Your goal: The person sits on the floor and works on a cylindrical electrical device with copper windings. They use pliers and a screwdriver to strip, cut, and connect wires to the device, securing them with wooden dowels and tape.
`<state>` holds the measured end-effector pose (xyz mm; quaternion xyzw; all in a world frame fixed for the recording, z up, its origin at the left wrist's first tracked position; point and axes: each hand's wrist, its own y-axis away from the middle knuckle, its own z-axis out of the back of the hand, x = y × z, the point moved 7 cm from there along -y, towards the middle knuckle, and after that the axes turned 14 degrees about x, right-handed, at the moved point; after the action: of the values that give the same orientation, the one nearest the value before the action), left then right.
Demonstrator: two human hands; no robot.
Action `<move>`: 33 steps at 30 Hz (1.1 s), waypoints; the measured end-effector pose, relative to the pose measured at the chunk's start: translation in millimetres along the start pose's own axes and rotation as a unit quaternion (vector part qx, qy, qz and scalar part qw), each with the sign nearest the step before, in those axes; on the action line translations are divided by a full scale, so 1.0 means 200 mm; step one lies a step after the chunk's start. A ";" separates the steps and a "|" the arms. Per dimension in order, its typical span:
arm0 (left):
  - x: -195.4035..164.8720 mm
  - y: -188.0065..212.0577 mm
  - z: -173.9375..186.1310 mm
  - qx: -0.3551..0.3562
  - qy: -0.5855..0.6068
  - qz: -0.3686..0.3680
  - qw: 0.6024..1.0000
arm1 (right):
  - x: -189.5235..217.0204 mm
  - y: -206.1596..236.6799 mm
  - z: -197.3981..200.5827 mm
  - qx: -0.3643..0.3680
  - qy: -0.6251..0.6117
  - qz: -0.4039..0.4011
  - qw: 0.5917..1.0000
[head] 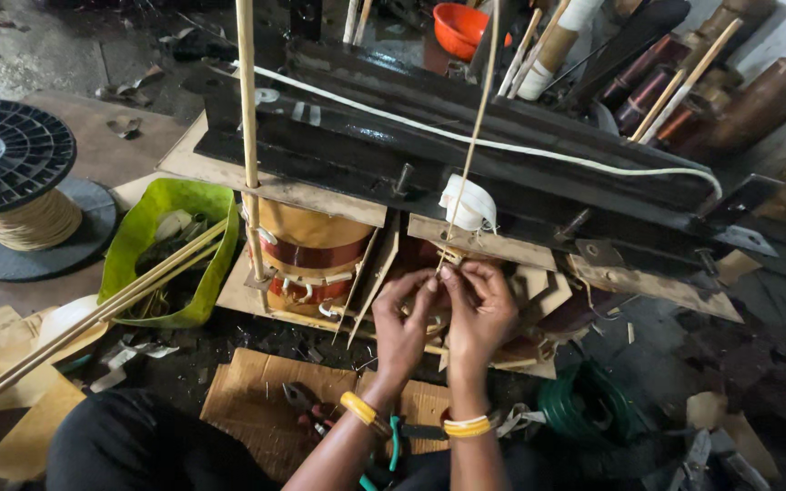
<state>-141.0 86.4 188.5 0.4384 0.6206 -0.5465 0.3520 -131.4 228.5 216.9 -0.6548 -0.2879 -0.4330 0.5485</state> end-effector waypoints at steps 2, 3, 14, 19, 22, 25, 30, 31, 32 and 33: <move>-0.03 0.01 -0.01 0.029 -0.078 -0.029 0.996 | -0.03 0.03 0.00 -0.029 -0.128 -0.004 0.991; -0.05 0.02 0.00 0.025 -0.081 -0.044 0.995 | -0.04 0.06 0.00 -0.045 -0.155 -0.009 0.987; -0.08 0.02 0.04 -0.019 -0.068 -0.097 0.993 | 0.21 0.20 -0.11 -0.003 0.170 0.156 0.973; -0.01 -0.03 0.03 -0.059 -0.014 0.026 0.998 | 0.11 0.05 -0.06 0.009 0.130 0.054 0.990; 0.00 -0.03 0.02 -0.062 0.062 0.019 0.996 | 0.11 0.03 -0.06 0.013 0.144 0.048 0.988; 0.00 -0.02 0.01 -0.023 0.076 0.009 0.997 | 0.08 0.02 -0.04 0.005 0.099 -0.001 0.995; -0.06 0.01 0.02 0.008 -0.047 -0.063 0.997 | 0.05 -0.02 0.00 -0.006 0.013 0.009 1.000; -0.07 0.01 0.02 0.013 -0.062 -0.076 0.995 | 0.04 -0.02 0.00 -0.010 -0.030 0.007 0.999; -0.08 0.01 0.02 0.018 -0.077 -0.090 0.993 | 0.03 -0.01 0.00 -0.014 -0.072 0.007 0.997; -0.07 0.00 0.02 0.016 -0.083 -0.086 0.993 | 0.03 0.01 0.00 -0.023 -0.088 0.013 0.996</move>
<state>-135.3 80.8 201.0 0.3418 0.6160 -0.6190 0.3472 -128.0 227.0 220.8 -0.7068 -0.3166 -0.3730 0.5110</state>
